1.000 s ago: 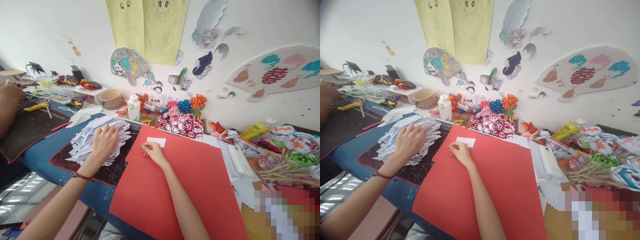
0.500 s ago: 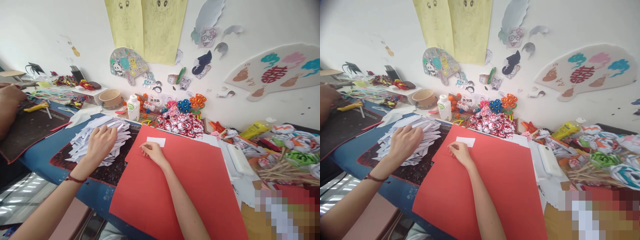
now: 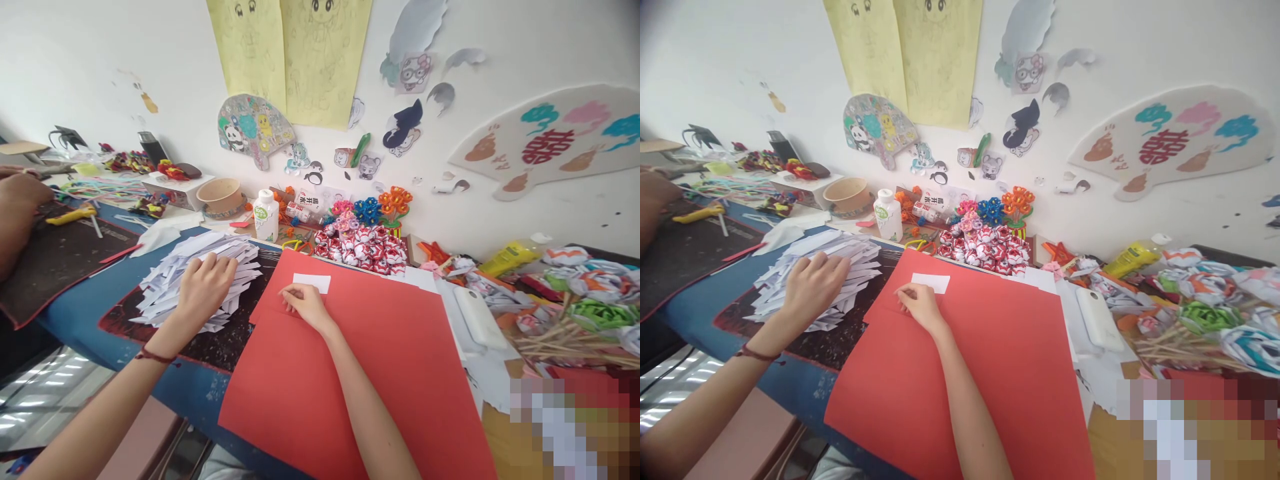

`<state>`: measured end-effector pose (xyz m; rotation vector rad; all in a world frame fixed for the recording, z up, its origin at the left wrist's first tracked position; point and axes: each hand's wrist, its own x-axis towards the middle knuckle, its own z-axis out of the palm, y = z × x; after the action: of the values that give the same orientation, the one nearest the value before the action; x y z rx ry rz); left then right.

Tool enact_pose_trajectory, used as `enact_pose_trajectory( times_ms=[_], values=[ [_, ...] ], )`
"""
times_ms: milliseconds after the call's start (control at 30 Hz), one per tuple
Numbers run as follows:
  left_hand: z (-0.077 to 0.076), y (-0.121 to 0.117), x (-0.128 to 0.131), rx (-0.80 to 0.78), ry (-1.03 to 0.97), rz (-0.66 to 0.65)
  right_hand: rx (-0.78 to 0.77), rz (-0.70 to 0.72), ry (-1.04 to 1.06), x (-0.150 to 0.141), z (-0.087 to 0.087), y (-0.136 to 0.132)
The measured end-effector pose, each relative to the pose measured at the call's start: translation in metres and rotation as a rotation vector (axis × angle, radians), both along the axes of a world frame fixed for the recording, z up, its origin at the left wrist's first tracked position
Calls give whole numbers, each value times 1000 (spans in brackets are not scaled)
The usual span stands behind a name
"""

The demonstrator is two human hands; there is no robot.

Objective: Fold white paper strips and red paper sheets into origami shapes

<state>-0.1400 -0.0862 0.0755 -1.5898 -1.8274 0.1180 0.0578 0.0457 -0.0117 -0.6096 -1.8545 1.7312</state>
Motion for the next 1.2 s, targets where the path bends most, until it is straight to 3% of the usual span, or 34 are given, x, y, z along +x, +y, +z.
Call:
enact_pose_trajectory(
  times_ms=[600,900,1000,1100,1200],
  values=[
    [3,-3,4,-74,41,-12,13,-1,-4,0,-1,1],
    [-1,-8,5,24,68,-125,16,4,17,0,-4,1],
    [-12,-21,27,56,54,-308,22,2,23,-1,-6,2],
    [-29,-31,68,13,-56,-541,34,-5,24,-3,-7,1],
    [-42,-30,109,28,-174,-622,56,-34,27,-5,-8,1]
  ],
)
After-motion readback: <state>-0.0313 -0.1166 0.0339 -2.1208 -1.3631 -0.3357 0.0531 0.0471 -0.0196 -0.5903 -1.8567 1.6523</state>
